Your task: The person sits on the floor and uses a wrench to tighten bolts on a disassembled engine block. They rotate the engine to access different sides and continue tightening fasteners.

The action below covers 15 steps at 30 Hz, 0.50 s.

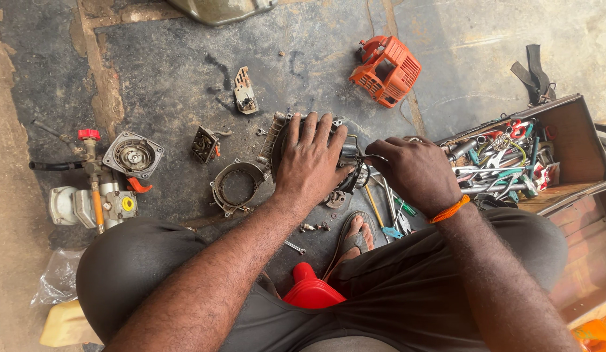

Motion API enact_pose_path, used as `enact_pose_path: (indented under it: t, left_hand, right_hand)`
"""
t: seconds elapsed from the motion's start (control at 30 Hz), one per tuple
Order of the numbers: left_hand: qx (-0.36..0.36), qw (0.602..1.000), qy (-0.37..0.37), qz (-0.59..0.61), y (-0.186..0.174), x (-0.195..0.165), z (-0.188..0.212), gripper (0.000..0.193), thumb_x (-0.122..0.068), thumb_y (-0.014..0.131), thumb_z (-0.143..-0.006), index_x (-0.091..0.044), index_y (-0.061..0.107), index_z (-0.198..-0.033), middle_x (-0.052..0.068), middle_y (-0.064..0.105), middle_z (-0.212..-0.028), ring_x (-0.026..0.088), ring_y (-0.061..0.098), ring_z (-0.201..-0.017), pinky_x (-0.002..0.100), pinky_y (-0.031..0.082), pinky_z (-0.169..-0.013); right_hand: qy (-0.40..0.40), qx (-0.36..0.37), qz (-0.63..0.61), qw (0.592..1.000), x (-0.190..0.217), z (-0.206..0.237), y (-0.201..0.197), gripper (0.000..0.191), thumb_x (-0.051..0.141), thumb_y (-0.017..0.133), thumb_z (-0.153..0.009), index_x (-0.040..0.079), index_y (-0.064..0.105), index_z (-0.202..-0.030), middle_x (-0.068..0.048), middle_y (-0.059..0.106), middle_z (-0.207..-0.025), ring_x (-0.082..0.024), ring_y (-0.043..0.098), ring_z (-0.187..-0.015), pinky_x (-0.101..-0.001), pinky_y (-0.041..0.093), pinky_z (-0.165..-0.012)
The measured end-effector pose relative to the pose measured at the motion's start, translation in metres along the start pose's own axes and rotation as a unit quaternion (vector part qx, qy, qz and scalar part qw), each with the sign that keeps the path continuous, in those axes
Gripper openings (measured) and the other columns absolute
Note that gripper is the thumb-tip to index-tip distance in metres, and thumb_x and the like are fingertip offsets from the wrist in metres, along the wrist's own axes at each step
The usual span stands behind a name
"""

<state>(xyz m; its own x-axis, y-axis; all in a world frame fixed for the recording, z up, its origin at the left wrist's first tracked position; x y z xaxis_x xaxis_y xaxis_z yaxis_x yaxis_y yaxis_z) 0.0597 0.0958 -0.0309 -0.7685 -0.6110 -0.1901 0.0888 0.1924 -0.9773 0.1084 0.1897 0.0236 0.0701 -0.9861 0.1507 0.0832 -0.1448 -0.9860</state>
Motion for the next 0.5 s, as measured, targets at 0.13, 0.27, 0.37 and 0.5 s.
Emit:
enact_pose_path:
  t: [0.13,0.27,0.37,0.5]
  left_hand:
    - [-0.003,1.000,0.003,-0.004,0.002,0.001,0.002,0.080,-0.062,0.072,-0.085,-0.011,0.051,-0.143,0.020,0.048,-0.144,0.036,0.039,-0.140,0.059,0.023,-0.122]
    - [-0.019,1.000,0.005,0.014,0.001,0.002,0.001,0.079,-0.063,0.070,-0.089,-0.008,0.051,-0.143,0.020,0.048,-0.144,0.037,0.040,-0.140,0.060,0.024,-0.121]
    - [-0.005,1.000,0.003,-0.002,0.004,0.002,0.001,0.080,-0.062,0.071,-0.086,-0.010,0.051,-0.143,0.019,0.049,-0.143,0.036,0.040,-0.139,0.059,0.023,-0.121]
    - [0.006,1.000,0.004,-0.008,0.004,0.000,0.001,0.081,-0.062,0.072,-0.084,-0.011,0.051,-0.143,0.020,0.048,-0.144,0.037,0.039,-0.140,0.058,0.024,-0.121]
  right_hand:
    - [0.179,0.134,-0.095,0.970,-0.013,0.011,0.039,0.026,0.034,0.054,-0.107,0.013,0.065,-0.120,-0.008,0.077,-0.078,-0.020,0.077,-0.068,-0.0368,0.061,-0.066]
    - [0.285,0.111,-0.379,0.873,-0.013,0.015,0.061,0.030,0.027,0.053,-0.105,-0.001,0.057,-0.114,-0.013,0.079,-0.076,-0.017,0.080,-0.069,-0.0348,0.064,-0.067]
    - [0.293,0.135,-0.414,0.851,-0.018,0.016,0.067,0.029,0.026,0.052,-0.104,-0.001,0.056,-0.112,-0.013,0.079,-0.078,-0.018,0.080,-0.073,-0.0346,0.064,-0.069]
    - [0.200,0.117,-0.299,0.926,-0.020,0.013,0.051,0.029,0.027,0.056,-0.102,-0.001,0.063,-0.107,-0.010,0.080,-0.081,-0.016,0.080,-0.076,-0.0338,0.063,-0.070]
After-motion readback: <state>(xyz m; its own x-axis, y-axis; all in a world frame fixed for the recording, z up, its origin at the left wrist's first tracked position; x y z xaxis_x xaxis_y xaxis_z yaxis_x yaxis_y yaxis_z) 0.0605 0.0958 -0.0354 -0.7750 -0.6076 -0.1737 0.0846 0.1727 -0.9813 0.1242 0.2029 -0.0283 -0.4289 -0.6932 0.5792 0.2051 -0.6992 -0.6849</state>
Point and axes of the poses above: each hand's wrist, its own z-axis away from the middle knuckle, its own y-axis out of the palm, x = y × z, the point moved 10 cm from there along -z, towards the middle knuckle
